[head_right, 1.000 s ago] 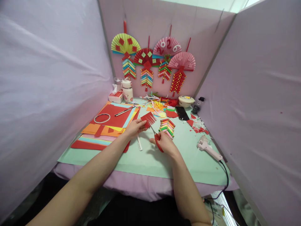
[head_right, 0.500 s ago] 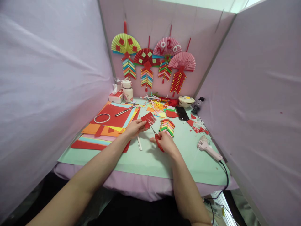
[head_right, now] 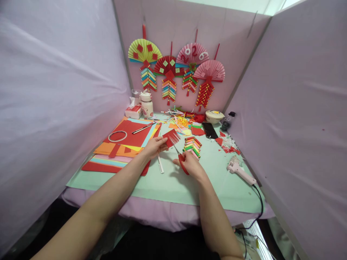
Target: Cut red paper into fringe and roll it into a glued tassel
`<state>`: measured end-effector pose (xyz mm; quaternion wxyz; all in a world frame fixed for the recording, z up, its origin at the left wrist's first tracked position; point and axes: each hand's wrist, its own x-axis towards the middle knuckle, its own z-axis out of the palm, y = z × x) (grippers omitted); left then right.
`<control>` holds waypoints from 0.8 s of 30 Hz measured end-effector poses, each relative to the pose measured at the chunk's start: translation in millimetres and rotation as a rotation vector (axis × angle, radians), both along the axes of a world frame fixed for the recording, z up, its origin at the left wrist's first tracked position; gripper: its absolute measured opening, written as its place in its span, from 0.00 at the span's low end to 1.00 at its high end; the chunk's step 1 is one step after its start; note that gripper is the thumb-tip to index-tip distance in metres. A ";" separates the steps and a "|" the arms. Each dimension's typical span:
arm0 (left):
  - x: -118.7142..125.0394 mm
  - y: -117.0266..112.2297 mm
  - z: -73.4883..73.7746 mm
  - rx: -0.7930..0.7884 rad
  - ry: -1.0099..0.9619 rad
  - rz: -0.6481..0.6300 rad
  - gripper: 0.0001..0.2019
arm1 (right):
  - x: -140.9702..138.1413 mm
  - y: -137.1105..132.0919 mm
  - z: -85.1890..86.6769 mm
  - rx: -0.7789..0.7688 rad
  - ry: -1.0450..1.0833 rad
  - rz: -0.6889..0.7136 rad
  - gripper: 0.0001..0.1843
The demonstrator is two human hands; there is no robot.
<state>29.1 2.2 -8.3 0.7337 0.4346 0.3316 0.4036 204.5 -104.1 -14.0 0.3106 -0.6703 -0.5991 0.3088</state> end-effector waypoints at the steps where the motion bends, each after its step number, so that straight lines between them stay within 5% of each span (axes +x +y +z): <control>1: 0.2 -1.5 0.9 -0.001 -0.002 -0.015 0.10 | -0.1 -0.3 0.0 0.001 0.004 0.005 0.19; 24: 0.0 -5.2 2.6 -0.030 -0.033 -0.090 0.08 | 3.1 3.4 -6.0 -0.006 0.000 0.013 0.18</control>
